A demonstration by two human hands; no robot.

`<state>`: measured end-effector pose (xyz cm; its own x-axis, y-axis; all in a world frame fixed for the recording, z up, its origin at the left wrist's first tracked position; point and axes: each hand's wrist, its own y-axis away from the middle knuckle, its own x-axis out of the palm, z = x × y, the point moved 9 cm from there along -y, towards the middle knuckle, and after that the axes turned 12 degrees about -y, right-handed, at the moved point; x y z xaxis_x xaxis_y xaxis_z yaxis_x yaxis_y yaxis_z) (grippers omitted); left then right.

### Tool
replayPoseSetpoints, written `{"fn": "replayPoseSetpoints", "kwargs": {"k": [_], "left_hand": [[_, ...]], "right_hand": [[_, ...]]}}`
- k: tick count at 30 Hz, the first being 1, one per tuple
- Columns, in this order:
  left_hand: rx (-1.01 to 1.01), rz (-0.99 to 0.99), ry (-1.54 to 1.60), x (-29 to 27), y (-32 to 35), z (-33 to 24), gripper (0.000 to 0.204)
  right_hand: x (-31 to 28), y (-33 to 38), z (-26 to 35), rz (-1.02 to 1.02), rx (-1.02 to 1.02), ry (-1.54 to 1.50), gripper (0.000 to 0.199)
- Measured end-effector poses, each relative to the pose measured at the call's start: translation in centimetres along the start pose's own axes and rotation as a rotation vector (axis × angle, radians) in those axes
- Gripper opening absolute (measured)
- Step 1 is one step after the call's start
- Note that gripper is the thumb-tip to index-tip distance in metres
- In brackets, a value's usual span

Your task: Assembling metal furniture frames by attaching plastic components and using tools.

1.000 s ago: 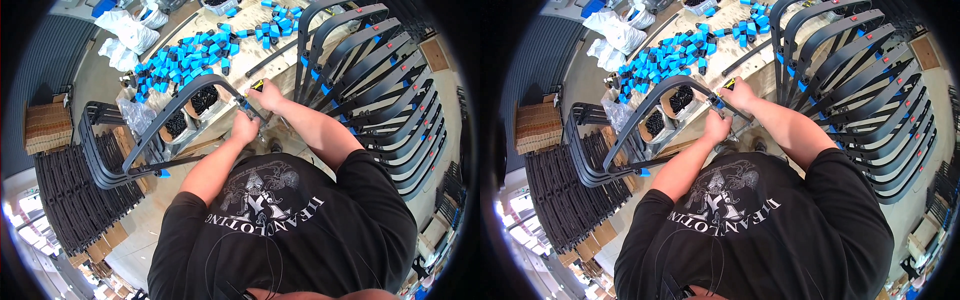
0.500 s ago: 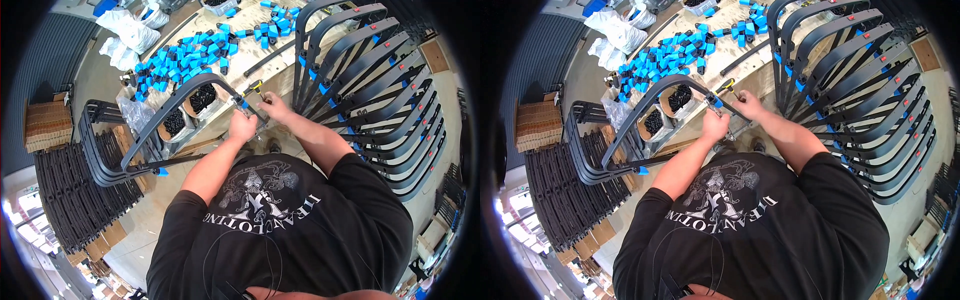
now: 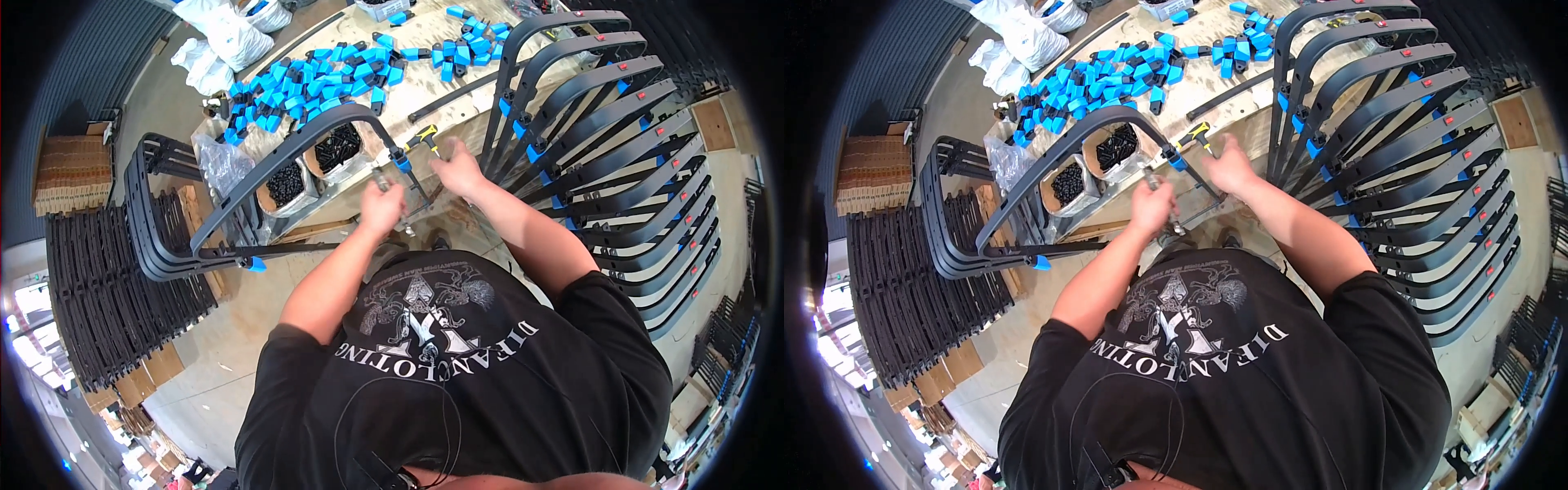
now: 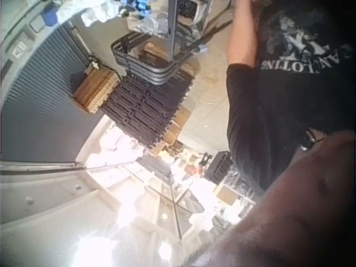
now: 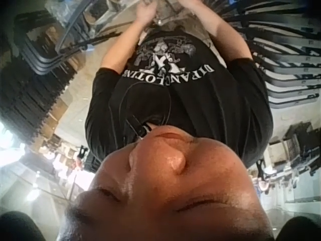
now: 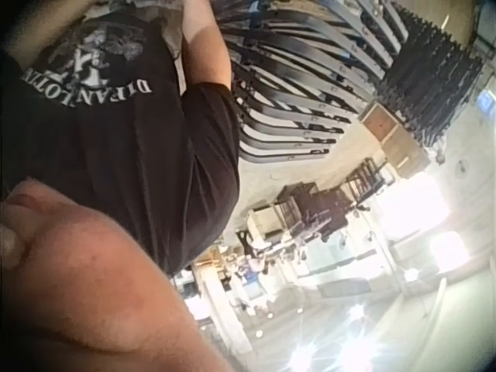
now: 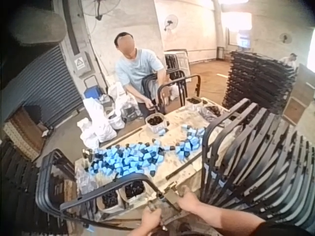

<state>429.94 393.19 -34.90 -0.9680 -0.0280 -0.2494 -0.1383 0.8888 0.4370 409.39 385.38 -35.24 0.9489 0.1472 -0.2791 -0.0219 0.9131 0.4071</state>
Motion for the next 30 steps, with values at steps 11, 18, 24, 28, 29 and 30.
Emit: {"fn": "replayPoseSetpoints", "kwargs": {"k": [11,18,24,28,29,30], "left_hand": [[-0.201,-0.312,0.134,-20.3,1.3,6.2,0.049],[-0.184,-0.465,0.150,-27.4,-0.6,9.9,0.078],[0.126,-0.657,-0.541,-27.3,8.2,9.3,0.063],[-0.054,-0.001,-0.334,-24.5,12.5,21.1,0.041],[-0.196,0.127,-0.306,-24.1,13.9,20.5,0.038],[-0.160,-0.014,-0.321,-26.4,16.5,24.3,0.037]], "right_hand": [[3.4,-3.2,3.8,0.063,-0.272,-0.023,0.064],[3.7,-3.2,2.1,0.069,-0.171,-0.264,0.057],[-2.5,-3.7,1.2,-0.464,-0.067,-0.431,0.072],[1.2,-4.3,-5.6,-0.087,0.079,0.060,0.050],[3.0,-3.7,-9.5,0.157,0.128,0.301,0.040],[12.2,4.4,-2.1,0.206,0.414,-0.228,0.031]]}}
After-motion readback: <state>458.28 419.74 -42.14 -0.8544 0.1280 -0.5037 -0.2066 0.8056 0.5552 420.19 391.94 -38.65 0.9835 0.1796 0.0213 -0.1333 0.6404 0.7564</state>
